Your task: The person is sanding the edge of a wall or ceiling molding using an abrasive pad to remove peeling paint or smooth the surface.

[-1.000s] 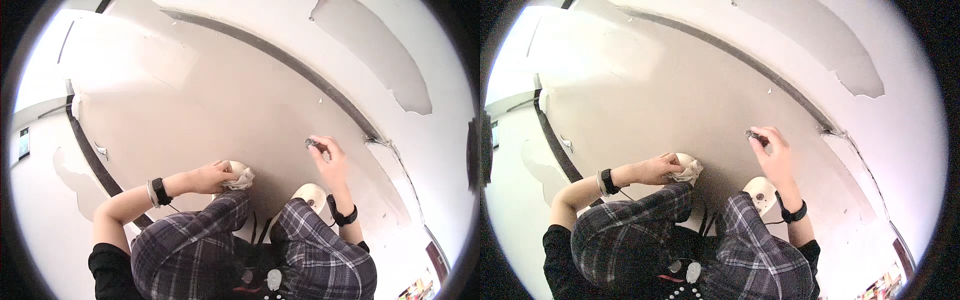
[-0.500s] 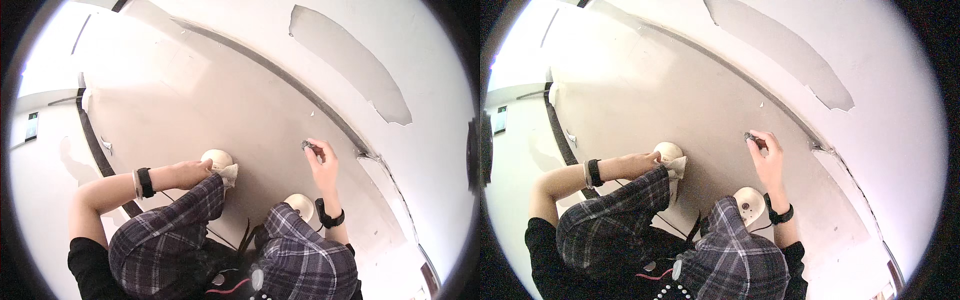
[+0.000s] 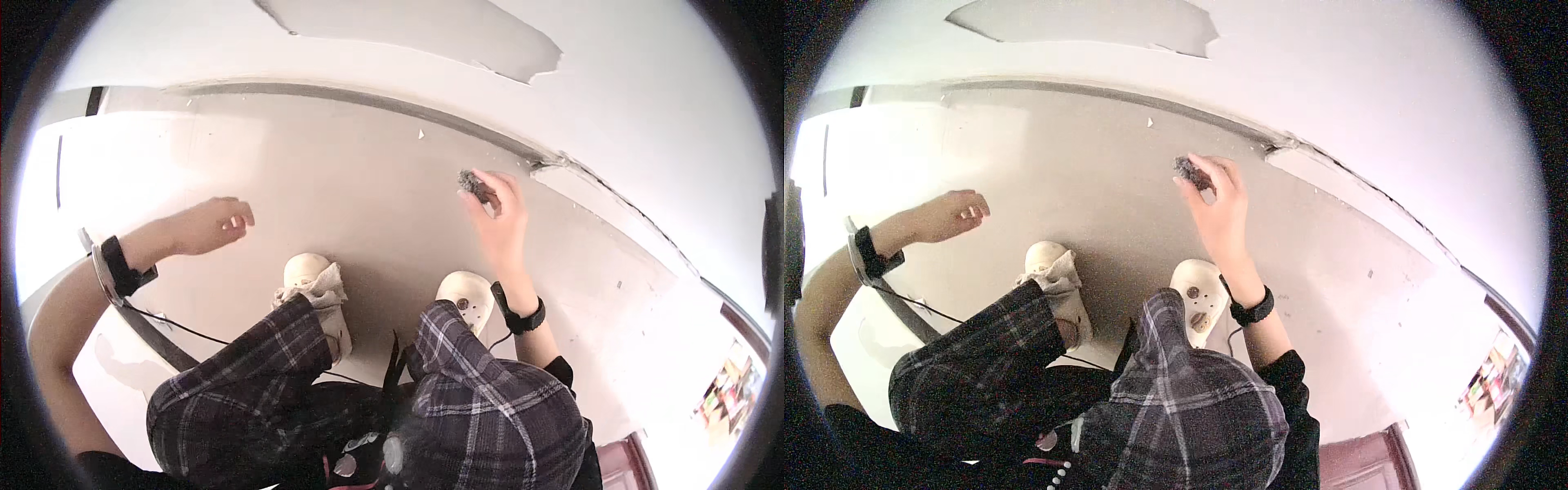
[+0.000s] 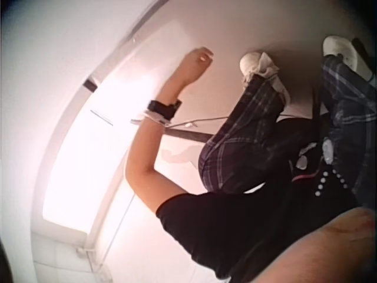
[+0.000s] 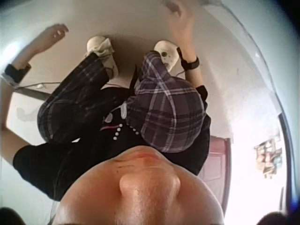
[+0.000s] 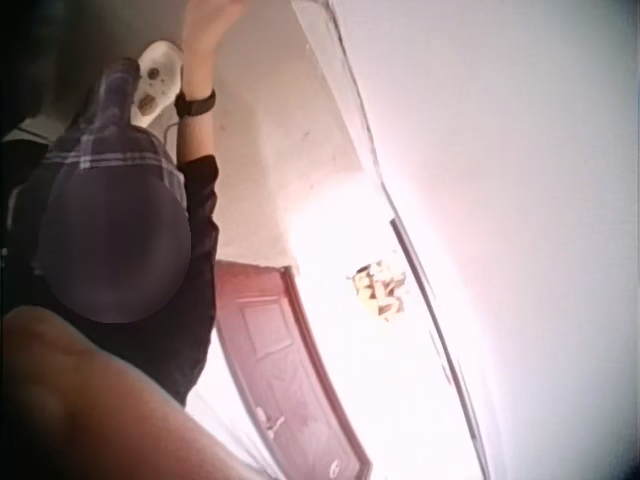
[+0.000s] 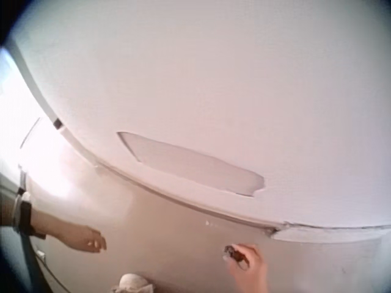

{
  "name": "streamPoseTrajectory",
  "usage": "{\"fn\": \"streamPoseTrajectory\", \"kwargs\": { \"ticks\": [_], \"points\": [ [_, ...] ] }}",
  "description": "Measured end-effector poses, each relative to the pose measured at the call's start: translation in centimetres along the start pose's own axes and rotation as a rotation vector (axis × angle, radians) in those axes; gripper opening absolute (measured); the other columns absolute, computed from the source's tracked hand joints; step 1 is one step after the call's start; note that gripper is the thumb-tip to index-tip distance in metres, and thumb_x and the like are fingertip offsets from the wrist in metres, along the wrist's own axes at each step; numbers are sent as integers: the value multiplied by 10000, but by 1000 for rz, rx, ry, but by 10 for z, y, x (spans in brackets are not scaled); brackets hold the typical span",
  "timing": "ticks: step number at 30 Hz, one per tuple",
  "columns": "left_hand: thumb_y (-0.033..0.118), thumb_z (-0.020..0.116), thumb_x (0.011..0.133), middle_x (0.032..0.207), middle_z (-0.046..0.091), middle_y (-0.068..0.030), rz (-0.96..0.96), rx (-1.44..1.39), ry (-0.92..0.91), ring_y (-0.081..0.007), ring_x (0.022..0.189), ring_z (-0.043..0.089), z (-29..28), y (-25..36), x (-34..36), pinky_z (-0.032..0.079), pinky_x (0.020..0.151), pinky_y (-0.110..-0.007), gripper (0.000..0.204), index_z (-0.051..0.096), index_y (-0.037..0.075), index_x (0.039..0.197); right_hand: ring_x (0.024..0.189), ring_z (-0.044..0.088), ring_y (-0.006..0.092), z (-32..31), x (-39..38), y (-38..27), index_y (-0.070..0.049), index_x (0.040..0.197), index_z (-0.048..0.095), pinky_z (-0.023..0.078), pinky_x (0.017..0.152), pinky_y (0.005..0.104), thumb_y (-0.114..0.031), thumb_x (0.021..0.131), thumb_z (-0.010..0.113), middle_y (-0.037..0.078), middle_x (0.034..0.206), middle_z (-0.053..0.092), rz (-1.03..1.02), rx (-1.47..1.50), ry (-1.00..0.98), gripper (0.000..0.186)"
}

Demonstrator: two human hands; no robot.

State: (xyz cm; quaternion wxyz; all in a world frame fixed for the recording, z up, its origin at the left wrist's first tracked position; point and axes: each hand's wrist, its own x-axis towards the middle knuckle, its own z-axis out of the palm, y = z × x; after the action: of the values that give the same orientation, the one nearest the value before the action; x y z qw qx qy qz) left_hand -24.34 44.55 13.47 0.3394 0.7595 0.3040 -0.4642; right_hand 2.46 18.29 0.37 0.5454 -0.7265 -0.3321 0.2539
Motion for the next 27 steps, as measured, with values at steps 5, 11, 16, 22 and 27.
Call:
{"fn": "streamPoseTrajectory", "kwargs": {
  "ticks": [5,11,16,22,27],
  "points": [
    [177,488,878,973,588,-152,387,-10,74,-260,873,573,-30,86,77,466,786,-352,220,536,11,1014,815,616,166,-22,5,7,-19,1056,618,492,716,268,-98,781,691,101,958,601,109,-147,304,295],
    [256,517,907,968,590,-135,684,-171,83,-208,890,558,18,179,157,450,816,-337,275,532,8,1024,762,624,128,-34,4,14,18,1024,580,485,727,251,-99,831,642,111,837,662,242,-68,379,234],
    [249,525,898,968,602,-126,684,-166,-61,-217,922,569,18,206,152,454,818,-342,270,530,15,1034,731,617,123,-28,5,21,8,1037,536,486,684,245,-99,841,637,111,822,657,196,58,411,246],
    [240,537,893,968,612,-114,712,-386,101,-210,907,588,52,207,170,462,816,-339,267,532,20,1044,685,604,133,-16,9,25,-8,1034,548,484,647,256,-85,821,651,94,830,639,16,-168,478,249],
    [234,527,903,942,616,-107,709,-407,38,-203,875,591,77,193,162,471,796,-343,252,535,24,1042,636,589,151,-48,21,20,-6,990,574,475,594,266,-98,817,656,90,782,634,-116,-474,669,212]
  ]
}}
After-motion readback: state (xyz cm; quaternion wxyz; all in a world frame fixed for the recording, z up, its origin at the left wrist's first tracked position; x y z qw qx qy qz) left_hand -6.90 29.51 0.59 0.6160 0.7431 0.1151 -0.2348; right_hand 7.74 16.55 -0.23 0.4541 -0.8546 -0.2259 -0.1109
